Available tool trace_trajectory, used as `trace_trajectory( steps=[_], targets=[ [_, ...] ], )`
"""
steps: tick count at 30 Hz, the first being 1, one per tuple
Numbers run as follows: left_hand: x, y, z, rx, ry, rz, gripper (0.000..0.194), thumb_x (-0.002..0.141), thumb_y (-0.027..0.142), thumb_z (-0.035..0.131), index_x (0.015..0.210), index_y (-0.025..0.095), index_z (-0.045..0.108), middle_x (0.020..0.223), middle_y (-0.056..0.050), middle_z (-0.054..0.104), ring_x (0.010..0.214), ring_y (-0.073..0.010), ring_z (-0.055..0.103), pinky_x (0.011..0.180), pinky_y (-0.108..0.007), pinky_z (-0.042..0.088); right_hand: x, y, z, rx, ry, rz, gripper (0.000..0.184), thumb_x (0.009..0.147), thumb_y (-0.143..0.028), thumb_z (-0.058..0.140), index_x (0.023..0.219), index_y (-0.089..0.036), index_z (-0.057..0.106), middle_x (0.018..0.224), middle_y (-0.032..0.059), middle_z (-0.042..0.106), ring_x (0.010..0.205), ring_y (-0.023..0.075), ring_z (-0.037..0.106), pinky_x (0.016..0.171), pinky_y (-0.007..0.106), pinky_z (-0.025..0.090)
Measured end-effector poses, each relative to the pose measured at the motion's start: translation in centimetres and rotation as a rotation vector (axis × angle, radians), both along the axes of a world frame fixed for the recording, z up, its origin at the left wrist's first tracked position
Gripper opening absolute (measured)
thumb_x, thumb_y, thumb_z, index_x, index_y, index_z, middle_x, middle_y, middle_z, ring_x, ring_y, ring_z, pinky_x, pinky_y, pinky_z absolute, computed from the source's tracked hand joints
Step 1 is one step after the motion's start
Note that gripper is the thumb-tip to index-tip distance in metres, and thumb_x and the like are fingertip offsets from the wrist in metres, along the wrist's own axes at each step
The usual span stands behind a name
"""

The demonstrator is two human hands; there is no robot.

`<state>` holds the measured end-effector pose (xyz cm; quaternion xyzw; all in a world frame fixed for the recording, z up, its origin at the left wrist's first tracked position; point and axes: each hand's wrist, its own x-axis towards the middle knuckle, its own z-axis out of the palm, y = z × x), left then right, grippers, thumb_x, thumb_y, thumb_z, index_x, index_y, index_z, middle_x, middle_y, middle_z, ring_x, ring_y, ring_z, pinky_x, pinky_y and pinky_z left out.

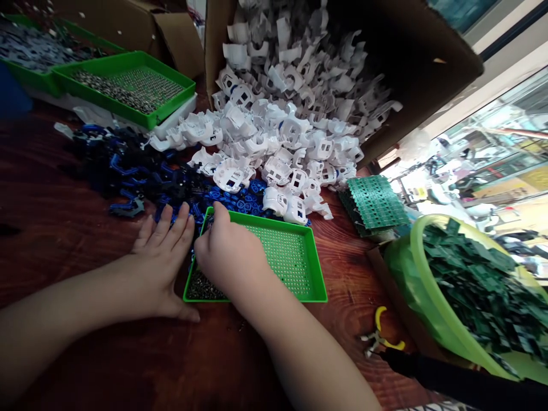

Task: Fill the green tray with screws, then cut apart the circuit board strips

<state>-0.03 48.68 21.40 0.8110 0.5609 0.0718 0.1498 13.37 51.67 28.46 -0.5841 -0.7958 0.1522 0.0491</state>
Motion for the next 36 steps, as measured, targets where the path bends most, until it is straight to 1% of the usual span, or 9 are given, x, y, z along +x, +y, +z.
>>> trace_trajectory(
  steps=[9, 15, 22, 25, 28, 30, 31, 33, 36],
  targets=[
    [0.0, -0.2, -0.3, 0.04, -0.087, -0.014, 0.149, 0.028, 0.091, 0.04, 0.138, -0.004, 0.009, 0.145, -0.025, -0.009, 0.127, -0.044, -0.02, 0.1, -0.05, -0.016, -0.8, 0.0, -0.6, -0.038, 0.019, 0.011, 0.053, 0.086, -0.024, 0.039, 0.135, -0.005, 0.028, 0.086, 0.014, 0.063, 0.075, 0.0293, 0.059, 0.062, 0.036, 0.045],
    [0.1, -0.3, -0.5, 0.135, -0.104, -0.009, 0.147, 0.031, 0.088, 0.047, 0.139, -0.001, 0.001, 0.145, -0.025, -0.008, 0.129, -0.045, -0.015, 0.101, -0.052, -0.01, -0.6, 0.2, -0.7, -0.073, -0.012, -0.001, 0.052, 0.088, -0.028, 0.038, 0.135, -0.006, 0.028, 0.091, 0.0163, 0.061, 0.079, 0.0294, 0.06, 0.068, 0.039, 0.046],
    [-0.1, -0.2, -0.6, 0.111, -0.13, -0.065, 0.144, 0.036, 0.088, 0.046, 0.138, 0.004, -0.012, 0.145, -0.023, -0.015, 0.127, -0.0455, -0.019, 0.101, -0.056, -0.009, -1.0, 0.0, -0.8, -0.07, 0.048, 0.033, 0.054, 0.095, -0.041, 0.03, 0.138, -0.01, 0.021, 0.09, 0.0136, 0.061, 0.08, 0.0274, 0.059, 0.068, 0.037, 0.046],
    [-0.2, -0.1, -0.2, 0.068, -0.145, -0.079, 0.143, 0.037, 0.09, 0.041, 0.135, 0.005, -0.019, 0.143, -0.024, -0.02, 0.125, -0.0461, -0.022, 0.099, -0.058, -0.009, 1.1, 0.1, -0.2, -0.031, 0.149, -0.004, 0.051, 0.095, -0.043, 0.032, 0.137, -0.015, 0.024, 0.083, 0.0087, 0.061, 0.074, 0.0241, 0.059, 0.061, 0.031, 0.045],
    [-0.3, -0.2, 0.6, 0.043, -0.163, -0.112, 0.141, 0.039, 0.09, 0.038, 0.131, 0.007, -0.029, 0.141, -0.023, -0.027, 0.124, -0.0469, -0.024, 0.098, -0.06, -0.009, 4.9, 0.1, 0.5, 0.001, 0.205, 0.023, 0.024, 0.094, -0.032, 0.041, 0.113, -0.022, 0.049, 0.076, 0.0013, 0.058, 0.063, 0.0166, 0.054, 0.054, 0.024, 0.039],
    [-0.4, -0.3, 1.1, 0.045, -0.191, -0.147, 0.138, 0.042, 0.09, 0.039, 0.128, 0.01, -0.034, 0.14, -0.02, -0.031, 0.124, -0.0465, -0.024, 0.099, -0.06, -0.007, 7.5, 0.1, 0.6, -0.106, 0.124, 0.191, 0.005, 0.088, -0.02, 0.052, 0.088, -0.02, 0.057, 0.08, -0.0004, 0.057, 0.07, 0.0148, 0.053, 0.059, 0.023, 0.039],
    [-0.4, -0.4, 1.3, 0.053, -0.209, -0.164, 0.137, 0.043, 0.089, 0.039, 0.128, 0.012, -0.036, 0.139, -0.018, -0.032, 0.124, -0.0462, -0.024, 0.099, -0.06, -0.006, 8.6, 0.1, 0.5, -0.191, 0.091, 0.282, 0.006, 0.085, -0.015, 0.055, 0.083, -0.02, 0.058, 0.081, -0.0012, 0.056, 0.073, 0.0142, 0.052, 0.062, 0.023, 0.039],
    [-0.4, -0.6, 1.6, 0.082, -0.245, -0.187, 0.135, 0.045, 0.088, 0.041, 0.128, 0.014, -0.036, 0.139, -0.017, -0.033, 0.125, -0.0457, -0.023, 0.1, -0.06, -0.004, 10.1, -0.1, 0.0, -0.334, 0.097, 0.391, 0.008, 0.083, -0.013, 0.059, 0.082, -0.02, 0.06, 0.082, -0.002, 0.055, 0.075, 0.013, 0.051, 0.066, 0.022, 0.039],
    [-0.4, -0.7, 1.7, 0.124, -0.277, -0.202, 0.133, 0.047, 0.086, 0.044, 0.131, 0.017, -0.033, 0.141, -0.015, -0.031, 0.126, -0.0455, -0.022, 0.101, -0.06, -0.001, 10.9, -0.5, -1.0, -0.438, 0.194, 0.433, 0.008, 0.082, -0.014, 0.063, 0.086, -0.021, 0.061, 0.087, -0.0017, 0.052, 0.079, 0.012, 0.051, 0.07, 0.021, 0.04]
  ],
)
